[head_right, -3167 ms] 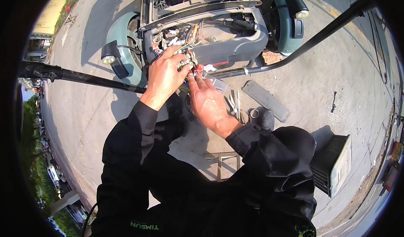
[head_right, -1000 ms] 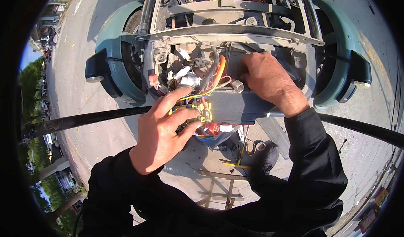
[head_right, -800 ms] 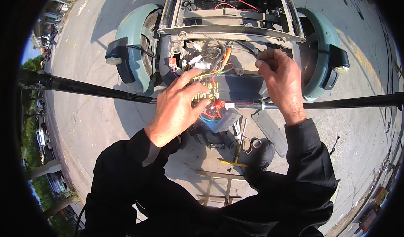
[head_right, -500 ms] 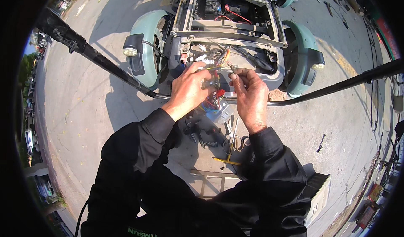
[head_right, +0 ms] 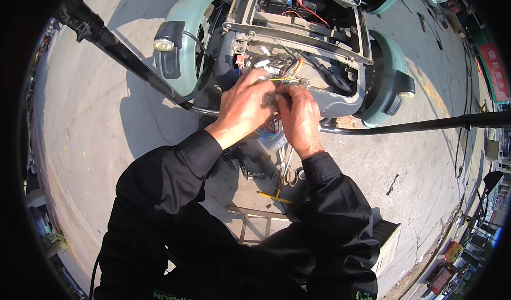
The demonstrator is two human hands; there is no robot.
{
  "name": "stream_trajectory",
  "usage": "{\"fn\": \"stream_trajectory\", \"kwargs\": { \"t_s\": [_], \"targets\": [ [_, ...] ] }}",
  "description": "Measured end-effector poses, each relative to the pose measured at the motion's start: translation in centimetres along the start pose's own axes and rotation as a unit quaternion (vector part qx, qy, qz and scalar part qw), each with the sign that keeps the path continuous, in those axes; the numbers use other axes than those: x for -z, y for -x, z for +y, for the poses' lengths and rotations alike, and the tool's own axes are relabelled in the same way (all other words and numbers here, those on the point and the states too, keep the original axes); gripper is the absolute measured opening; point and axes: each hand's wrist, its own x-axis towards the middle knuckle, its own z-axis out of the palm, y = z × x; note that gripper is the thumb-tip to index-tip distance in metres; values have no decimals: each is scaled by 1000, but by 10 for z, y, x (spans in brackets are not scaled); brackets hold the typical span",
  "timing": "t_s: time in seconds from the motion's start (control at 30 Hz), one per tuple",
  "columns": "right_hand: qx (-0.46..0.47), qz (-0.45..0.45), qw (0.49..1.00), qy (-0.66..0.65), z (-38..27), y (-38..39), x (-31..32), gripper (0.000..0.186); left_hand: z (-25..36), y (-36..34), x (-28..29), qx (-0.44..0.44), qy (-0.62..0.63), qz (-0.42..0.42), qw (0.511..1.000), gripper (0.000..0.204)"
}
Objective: The person works on the exposed wiring harness of a small vehicle, using a yellow-handled screwdriver to tighten terminals and a red-handled tool to adjust connections. They repeatedly probe and secure individual wires within the harness.
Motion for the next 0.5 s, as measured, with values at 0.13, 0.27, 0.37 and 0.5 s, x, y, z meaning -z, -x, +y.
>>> {"fn": "stream_trajectory", "kwargs": {
  "t_s": [0.13,0.27,0.37,0.5],
  "targets": [
    [-1,-7,1000,24,-2,1,-1,14,2,-1,1,8,18,9,1000,27],
    [42,6,998,44,-1,2,-2,16,3,-2,2,7,13,14,1000,34],
    [62,8,997,48,1,2,-3,14,3,-1,3,11,14,5,1000,35],
    [45,25,997,56,4,2,-5,11,2,-1,2,19,14,-1,1000,37]
  ]
}}
